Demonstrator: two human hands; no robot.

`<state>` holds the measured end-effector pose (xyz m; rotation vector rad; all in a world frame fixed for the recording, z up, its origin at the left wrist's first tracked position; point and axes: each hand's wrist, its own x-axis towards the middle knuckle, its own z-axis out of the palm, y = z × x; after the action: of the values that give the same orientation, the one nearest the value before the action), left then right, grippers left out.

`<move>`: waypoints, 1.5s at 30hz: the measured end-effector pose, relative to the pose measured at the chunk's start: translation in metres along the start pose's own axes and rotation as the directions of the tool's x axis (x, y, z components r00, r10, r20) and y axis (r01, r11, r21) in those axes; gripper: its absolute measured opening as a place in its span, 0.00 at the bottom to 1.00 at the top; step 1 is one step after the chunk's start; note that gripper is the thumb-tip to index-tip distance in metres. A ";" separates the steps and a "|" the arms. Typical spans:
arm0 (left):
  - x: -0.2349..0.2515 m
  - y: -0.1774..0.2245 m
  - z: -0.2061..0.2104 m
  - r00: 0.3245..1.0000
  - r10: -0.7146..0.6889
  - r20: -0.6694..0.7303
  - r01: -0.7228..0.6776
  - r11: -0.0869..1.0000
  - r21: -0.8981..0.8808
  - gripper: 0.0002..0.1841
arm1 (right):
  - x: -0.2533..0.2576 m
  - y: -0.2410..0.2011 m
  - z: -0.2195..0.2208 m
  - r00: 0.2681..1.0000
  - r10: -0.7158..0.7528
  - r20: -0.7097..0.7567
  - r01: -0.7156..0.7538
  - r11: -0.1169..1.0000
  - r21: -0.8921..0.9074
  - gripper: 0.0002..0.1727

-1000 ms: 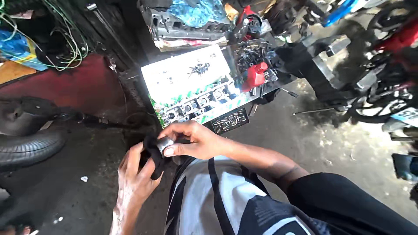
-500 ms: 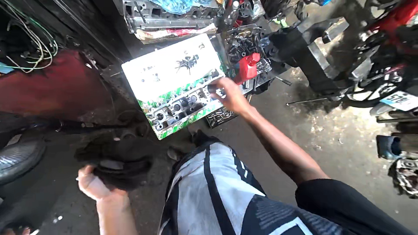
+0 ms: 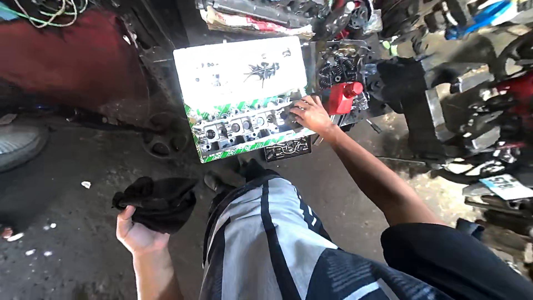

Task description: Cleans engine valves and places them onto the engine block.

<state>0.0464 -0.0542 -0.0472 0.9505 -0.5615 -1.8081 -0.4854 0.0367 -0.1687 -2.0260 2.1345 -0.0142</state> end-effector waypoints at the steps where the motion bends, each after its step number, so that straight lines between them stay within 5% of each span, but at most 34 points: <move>1: -0.002 -0.001 -0.001 1.000 0.003 -0.018 -0.004 1.000 -0.003 0.11 | 0.001 0.001 0.000 1.000 -0.007 0.005 0.007 1.000 -0.009 0.15; 9: -0.008 -0.007 -0.001 0.993 0.036 -0.110 -0.038 0.999 -0.015 0.16 | 0.002 0.002 -0.007 0.999 -0.007 0.046 0.007 1.000 -0.008 0.26; 13: -0.003 -0.009 0.000 0.996 0.032 -0.087 -0.035 0.999 -0.037 0.15 | -0.003 0.001 -0.005 1.000 0.010 0.018 -0.011 1.000 0.022 0.16; 22: 0.003 -0.011 0.008 0.997 0.019 -0.070 -0.024 0.997 -0.078 0.13 | -0.025 -0.019 -0.011 0.962 0.172 -0.214 -0.156 0.984 0.091 0.19; 26: 0.001 -0.011 0.007 0.995 0.045 -0.091 -0.053 0.995 -0.087 0.13 | -0.029 -0.024 0.007 0.964 0.260 -0.052 -0.258 0.965 0.042 0.29; 30: -0.005 -0.012 0.012 0.989 0.069 -0.130 -0.077 0.995 -0.063 0.13 | -0.017 -0.014 -0.008 0.969 0.246 0.011 -0.246 0.968 0.041 0.22; 32: -0.008 -0.014 0.014 0.985 0.077 -0.155 -0.087 0.994 -0.061 0.13 | -0.010 -0.007 -0.004 0.971 0.234 0.047 -0.235 0.972 0.019 0.27; 38: -0.023 -0.022 0.012 0.970 0.097 -0.223 -0.113 0.992 -0.063 0.15 | 0.000 0.006 0.008 0.995 0.099 -0.013 -0.097 0.990 0.105 0.18; 45: -0.019 -0.028 0.017 0.975 0.080 -0.208 -0.097 0.993 -0.072 0.17 | -0.004 0.006 0.013 0.993 0.121 0.010 -0.122 0.982 0.144 0.19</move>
<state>0.0210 -0.0265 -0.0506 1.0252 -0.3917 -1.6183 -0.4893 0.0426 -0.1821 -1.8131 2.1845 -0.1459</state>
